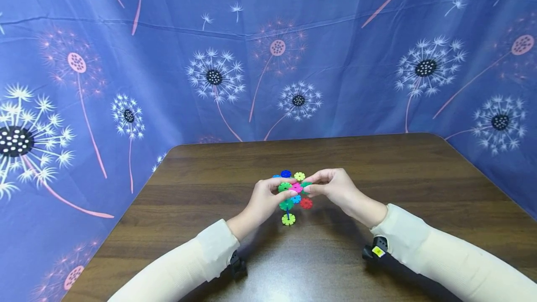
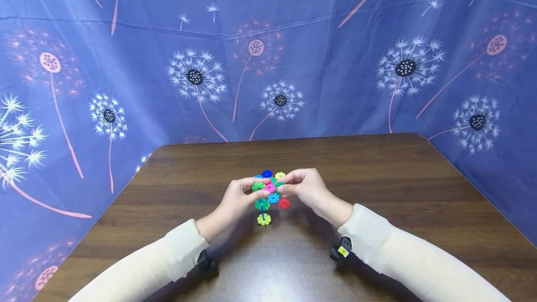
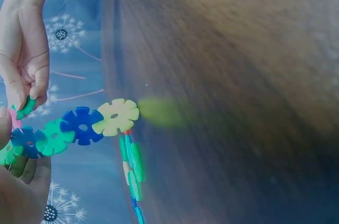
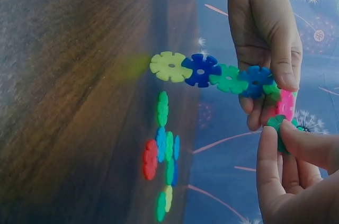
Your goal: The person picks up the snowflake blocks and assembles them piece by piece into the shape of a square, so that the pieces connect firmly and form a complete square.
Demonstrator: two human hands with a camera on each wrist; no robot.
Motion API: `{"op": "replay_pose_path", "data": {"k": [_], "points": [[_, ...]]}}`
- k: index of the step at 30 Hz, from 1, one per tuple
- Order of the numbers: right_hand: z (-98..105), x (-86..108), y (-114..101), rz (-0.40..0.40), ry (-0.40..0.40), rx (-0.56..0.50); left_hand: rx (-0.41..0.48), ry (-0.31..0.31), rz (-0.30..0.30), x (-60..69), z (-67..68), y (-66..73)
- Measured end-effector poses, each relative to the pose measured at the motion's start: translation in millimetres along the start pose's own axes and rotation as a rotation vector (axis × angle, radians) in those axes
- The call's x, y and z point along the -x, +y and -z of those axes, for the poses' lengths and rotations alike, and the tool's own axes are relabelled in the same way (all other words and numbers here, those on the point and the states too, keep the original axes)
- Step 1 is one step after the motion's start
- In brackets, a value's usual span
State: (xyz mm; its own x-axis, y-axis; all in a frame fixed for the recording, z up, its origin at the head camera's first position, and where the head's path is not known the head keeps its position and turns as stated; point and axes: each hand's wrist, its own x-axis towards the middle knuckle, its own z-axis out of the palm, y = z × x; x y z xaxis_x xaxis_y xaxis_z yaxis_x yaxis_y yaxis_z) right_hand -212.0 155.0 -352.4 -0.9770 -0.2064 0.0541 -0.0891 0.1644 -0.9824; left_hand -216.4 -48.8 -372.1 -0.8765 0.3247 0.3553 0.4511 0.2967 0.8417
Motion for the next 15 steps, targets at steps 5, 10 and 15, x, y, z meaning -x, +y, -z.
{"op": "replay_pose_path", "data": {"k": [5,10,15], "points": [[-0.6,0.7,-3.3,-0.005,-0.015,-0.024,-0.029,-0.004,-0.009,-1.3,1.0,3.5],[-0.5,3.0,-6.1,0.005,-0.023,-0.029,-0.036,-0.029,-0.007,-1.6,3.1,4.7],[-0.3,3.9,-7.9,0.015,-0.026,-0.012,-0.062,-0.125,-0.010,-1.9,5.1,7.3]]}}
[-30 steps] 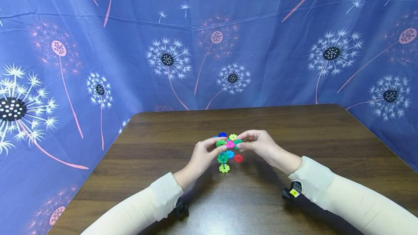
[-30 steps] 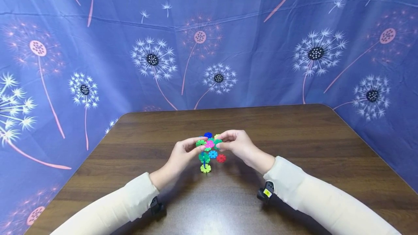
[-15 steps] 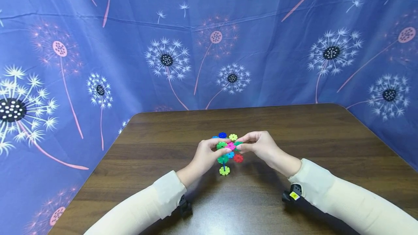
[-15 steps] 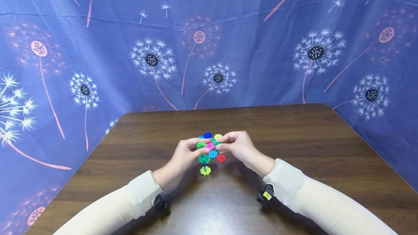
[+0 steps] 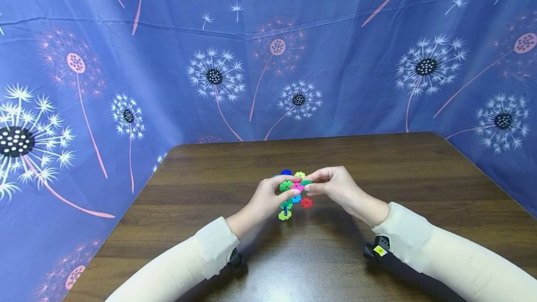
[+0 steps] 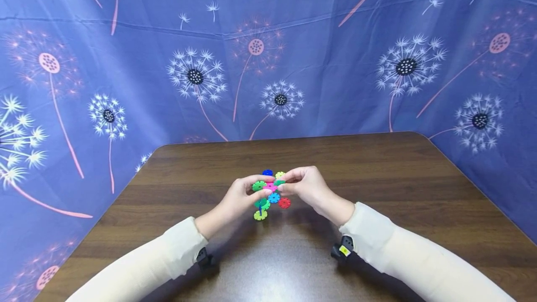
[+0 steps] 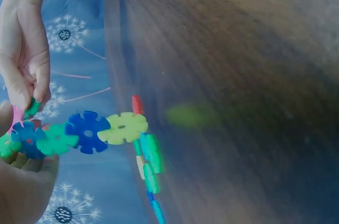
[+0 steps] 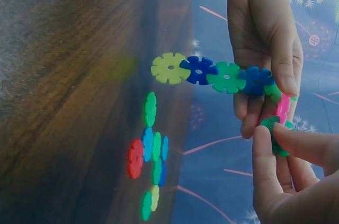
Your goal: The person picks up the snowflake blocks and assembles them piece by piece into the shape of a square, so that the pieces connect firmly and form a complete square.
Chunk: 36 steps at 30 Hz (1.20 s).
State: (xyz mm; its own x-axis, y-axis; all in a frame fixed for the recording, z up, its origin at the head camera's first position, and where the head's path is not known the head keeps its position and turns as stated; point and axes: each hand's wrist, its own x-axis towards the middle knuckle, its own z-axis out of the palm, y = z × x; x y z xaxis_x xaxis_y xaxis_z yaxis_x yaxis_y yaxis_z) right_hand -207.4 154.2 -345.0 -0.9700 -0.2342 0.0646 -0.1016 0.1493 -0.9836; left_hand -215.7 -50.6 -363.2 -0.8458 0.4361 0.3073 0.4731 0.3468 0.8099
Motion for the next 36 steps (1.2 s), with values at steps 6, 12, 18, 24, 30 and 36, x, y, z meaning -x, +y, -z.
{"op": "replay_pose_path", "data": {"k": [6,12,18,24,30,36], "points": [[-2,-1.5,-1,0.010,-0.015,-0.011,-0.011,-0.102,0.055,-1.1,2.7,3.4],[-3,-2.7,0,0.012,-0.007,-0.016,0.013,-0.094,0.076,-1.3,1.9,-0.6],[-4,-1.5,0,0.018,-0.001,-0.003,0.060,-0.021,0.110,-1.1,-1.4,-1.3],[1,-3.4,1,0.023,-0.024,0.057,0.114,0.046,0.154,-1.0,-4.1,-4.0],[17,-8.6,2,0.001,-0.051,0.128,0.085,0.085,0.156,0.1,-1.6,-5.6],[26,-13.8,13,-0.022,-0.069,0.111,0.114,0.106,0.152,1.3,-0.7,-8.4]]}}
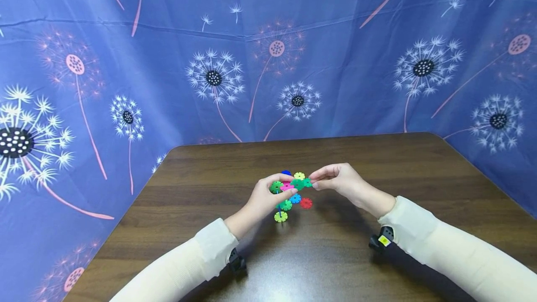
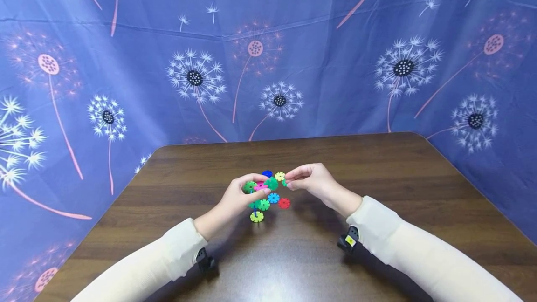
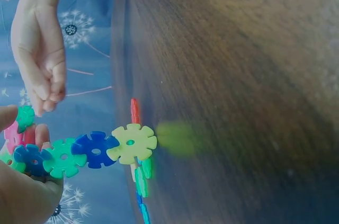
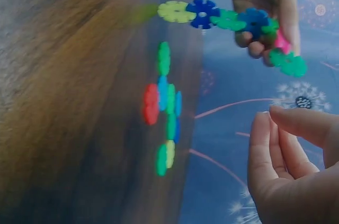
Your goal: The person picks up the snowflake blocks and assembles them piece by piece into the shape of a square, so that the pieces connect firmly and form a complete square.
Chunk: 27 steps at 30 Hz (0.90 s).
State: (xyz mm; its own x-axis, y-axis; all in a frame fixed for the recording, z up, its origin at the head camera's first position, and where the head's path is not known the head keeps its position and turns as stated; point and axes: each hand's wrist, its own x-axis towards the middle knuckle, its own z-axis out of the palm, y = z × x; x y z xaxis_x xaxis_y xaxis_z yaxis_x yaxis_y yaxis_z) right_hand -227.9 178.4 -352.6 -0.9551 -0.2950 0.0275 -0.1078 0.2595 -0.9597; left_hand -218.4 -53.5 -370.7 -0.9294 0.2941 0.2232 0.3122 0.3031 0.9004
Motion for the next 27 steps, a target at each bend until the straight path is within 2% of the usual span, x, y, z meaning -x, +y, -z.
{"op": "replay_pose_path", "data": {"k": [4,8,17,27], "points": [[-3,-5.7,14,-0.051,-0.025,0.006,0.008,0.002,-0.020,-0.2,-0.9,-1.7],[-10,-13.7,25,-0.087,-0.054,0.068,0.000,0.005,-0.025,0.0,-1.1,-2.2],[-23,-29.7,38,-0.159,-0.032,0.144,-0.007,0.021,0.016,-2.3,-2.0,1.7],[-31,-28.7,42,-0.108,-0.047,0.238,-0.035,0.025,0.014,-2.0,-5.4,0.7]]}}
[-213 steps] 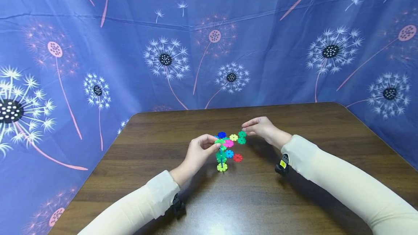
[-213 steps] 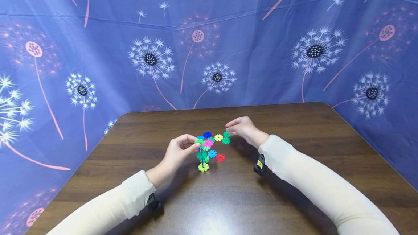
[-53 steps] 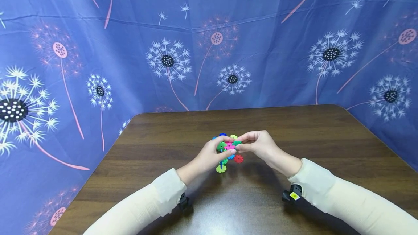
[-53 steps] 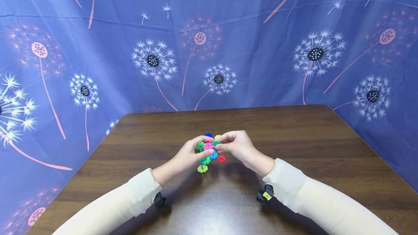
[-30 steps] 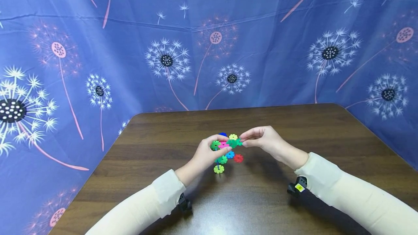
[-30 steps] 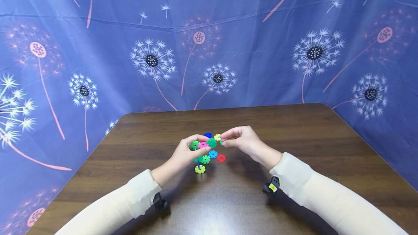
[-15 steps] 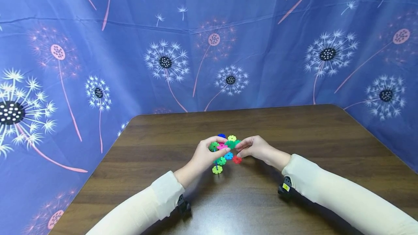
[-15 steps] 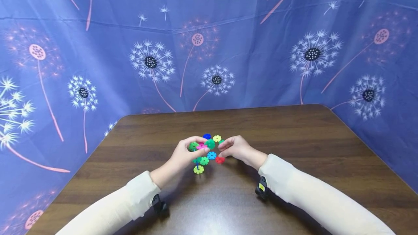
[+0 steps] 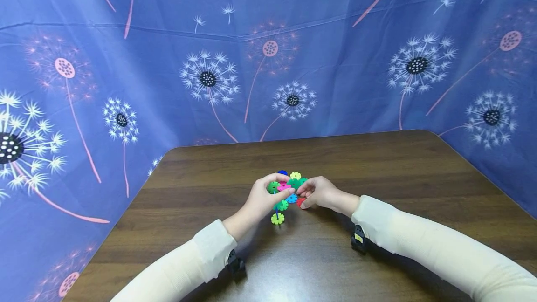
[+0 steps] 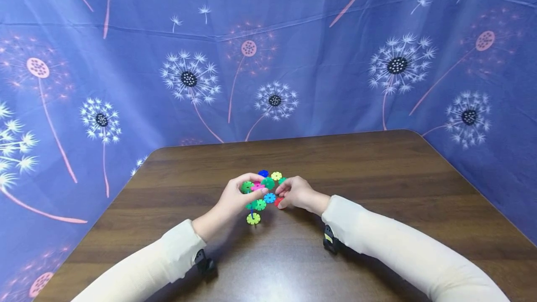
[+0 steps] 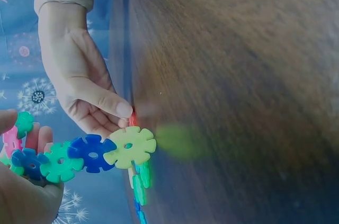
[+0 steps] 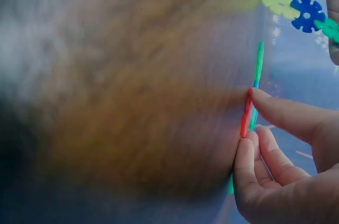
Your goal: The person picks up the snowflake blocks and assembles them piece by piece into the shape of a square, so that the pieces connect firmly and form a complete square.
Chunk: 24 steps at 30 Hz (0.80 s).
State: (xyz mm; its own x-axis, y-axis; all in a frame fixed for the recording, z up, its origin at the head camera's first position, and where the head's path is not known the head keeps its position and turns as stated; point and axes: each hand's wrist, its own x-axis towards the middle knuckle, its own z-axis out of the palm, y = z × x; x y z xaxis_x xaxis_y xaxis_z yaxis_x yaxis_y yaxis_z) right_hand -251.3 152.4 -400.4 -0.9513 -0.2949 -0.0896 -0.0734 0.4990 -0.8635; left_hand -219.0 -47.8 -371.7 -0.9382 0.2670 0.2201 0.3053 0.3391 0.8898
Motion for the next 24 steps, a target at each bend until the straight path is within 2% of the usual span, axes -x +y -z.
{"op": "replay_pose_path", "data": {"k": [5,12,20,24], "points": [[-1,-0.5,-3,-0.040,0.005,0.033,0.009,-0.010,0.000,1.0,1.4,-0.6],[4,0.8,-7,-0.079,-0.031,0.040,0.032,-0.017,-0.052,1.1,1.9,-1.7],[21,6.6,-1,-0.102,-0.181,-0.184,0.041,-0.023,-0.003,2.5,2.6,1.4],[34,11.9,-5,-0.093,-0.212,-0.284,0.058,-0.022,0.010,1.9,2.9,2.3]]}}
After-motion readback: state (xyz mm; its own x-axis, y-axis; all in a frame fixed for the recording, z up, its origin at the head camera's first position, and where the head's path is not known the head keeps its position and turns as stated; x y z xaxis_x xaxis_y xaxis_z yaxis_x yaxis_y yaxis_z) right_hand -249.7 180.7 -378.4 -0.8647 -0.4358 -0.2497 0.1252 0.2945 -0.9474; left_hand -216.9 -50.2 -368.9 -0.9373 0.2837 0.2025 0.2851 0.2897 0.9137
